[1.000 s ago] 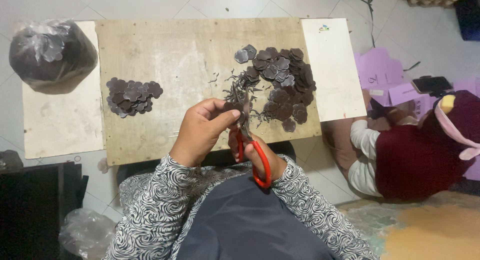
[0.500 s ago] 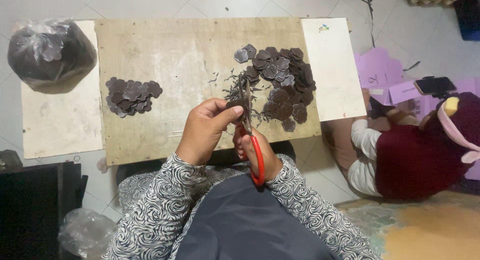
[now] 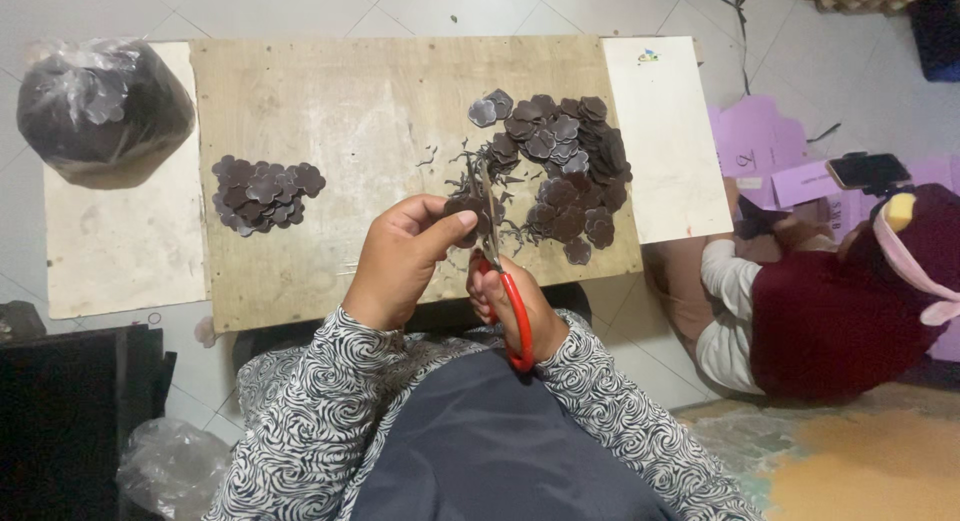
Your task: The person is cutting dark, flower-shaped pieces of material using red-handled scissors. They hold the material in their left hand and cut it with the scissors in their right hand, placing the cut pieces on a wooden board.
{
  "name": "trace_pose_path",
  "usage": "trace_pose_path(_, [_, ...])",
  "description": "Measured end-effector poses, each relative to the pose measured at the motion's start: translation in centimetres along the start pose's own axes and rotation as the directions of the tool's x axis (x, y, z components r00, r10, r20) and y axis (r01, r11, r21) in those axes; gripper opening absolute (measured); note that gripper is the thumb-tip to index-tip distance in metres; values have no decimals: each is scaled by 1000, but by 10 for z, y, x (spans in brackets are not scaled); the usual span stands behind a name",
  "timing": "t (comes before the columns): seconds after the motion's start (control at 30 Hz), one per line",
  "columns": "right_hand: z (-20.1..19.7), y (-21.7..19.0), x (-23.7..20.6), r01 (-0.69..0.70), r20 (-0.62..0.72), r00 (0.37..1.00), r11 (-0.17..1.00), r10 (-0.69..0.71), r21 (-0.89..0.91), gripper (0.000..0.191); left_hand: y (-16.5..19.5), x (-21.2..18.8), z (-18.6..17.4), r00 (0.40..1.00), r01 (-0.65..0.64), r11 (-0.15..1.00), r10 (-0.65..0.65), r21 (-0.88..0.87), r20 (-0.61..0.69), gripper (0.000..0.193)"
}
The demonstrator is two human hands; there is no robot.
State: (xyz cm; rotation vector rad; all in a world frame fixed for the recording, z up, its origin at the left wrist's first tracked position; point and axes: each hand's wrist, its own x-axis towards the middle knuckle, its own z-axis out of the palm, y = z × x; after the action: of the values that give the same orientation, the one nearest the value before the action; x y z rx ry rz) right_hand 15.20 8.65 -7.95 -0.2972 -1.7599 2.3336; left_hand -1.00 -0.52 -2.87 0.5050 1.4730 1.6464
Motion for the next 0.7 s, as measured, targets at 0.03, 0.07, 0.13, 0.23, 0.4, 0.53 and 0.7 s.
trace_pose_path(0.03, [-1,0,-1,-8,1,1000,1000,8,9,53,0,0,1,1000,-1,1000,1,-10,2,15])
trace_pose_path(0.07, [-1,0,0,-16,3,1000,1000,16,19,53,1,0,-1,1000,-2,1000,2,-20,3,15])
trace_pose_path(0.13, [-1,1,0,-28,5,1000,999,28,44,54,1,0,-1,1000,-7,999,7,-40,6,16])
trace_pose_path(0.23, [0,3,-1,-33,-1,999,997,33,72,54,1,0,-2,1000,-16,999,17,-49,12,17])
trace_pose_path(0.4, [-1,4,0,-20,8,1000,998,19,61,54,2,1,-5,1000,-4,1000,4,3,-13,19])
trace_pose_path(0.53, [0,1,-1,-24,-2,1000,999,24,31,53,1,0,-7,1000,-17,1000,17,-3,-18,19])
trace_pose_path(0.7, [2,0,-2,-56,-13,998,996,57,70,52,1,1,-5,1000,-3,1000,2,-18,-30,18])
